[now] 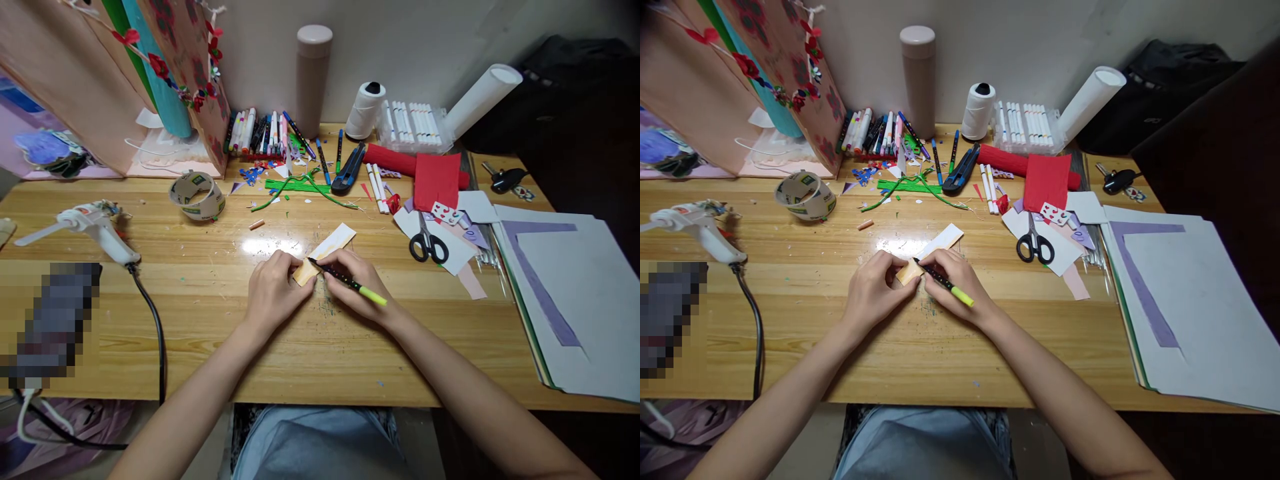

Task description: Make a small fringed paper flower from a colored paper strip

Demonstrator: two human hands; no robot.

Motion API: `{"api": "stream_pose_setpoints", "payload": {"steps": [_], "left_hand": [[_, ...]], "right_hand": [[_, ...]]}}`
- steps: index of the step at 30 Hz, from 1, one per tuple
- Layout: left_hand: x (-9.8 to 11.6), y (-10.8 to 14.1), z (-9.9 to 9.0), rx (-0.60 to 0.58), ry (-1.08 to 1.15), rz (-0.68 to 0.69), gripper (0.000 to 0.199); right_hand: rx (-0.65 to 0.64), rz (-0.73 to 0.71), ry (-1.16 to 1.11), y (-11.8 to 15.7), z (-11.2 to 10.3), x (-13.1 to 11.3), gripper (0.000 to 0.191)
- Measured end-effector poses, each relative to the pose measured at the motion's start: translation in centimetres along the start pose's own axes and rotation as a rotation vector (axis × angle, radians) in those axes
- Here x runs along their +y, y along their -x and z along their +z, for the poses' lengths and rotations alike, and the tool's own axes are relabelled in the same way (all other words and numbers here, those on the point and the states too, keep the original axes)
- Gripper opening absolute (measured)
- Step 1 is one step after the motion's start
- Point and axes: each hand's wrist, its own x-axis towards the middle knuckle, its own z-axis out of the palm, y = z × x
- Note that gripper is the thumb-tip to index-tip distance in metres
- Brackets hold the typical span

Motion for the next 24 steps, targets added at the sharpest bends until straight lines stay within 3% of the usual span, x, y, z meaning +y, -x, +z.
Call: {"api": "stream_pose_setpoints", "payload": {"steps": [5,10,15,21,24], "left_hand": [[-0.01,0.01,-0.04,-0.007,0.015,0.002,0.018],[-0.01,0.0,-0.08,-0.007,0.008,-0.004,0.016],[-0.05,0.0,-0.01,-0.008,0.021,-0.007,0.018],[-0.02,-0.06,-0.05,-0.006,0.013,-0.006,0.016],[-0.04,-0.07,-0.03,-0.006,0.016,0.0,0.018]], "right_hand": [[0.129,0.027,0.058,-0.08,-0.42,0.01,0.018],[-0.011,-0.076,0.022,-0.11,-0.27,-0.21,0.021],[0.105,-0.041,0.083,-0.09,-0.37,-0.18,0.021],[-0.024,-0.101,0.034,0.01,-0.41,-0.45,0.02],[0.092,-0.038,0.068,-0.01,-0.4,-0.43,0.02]]}}
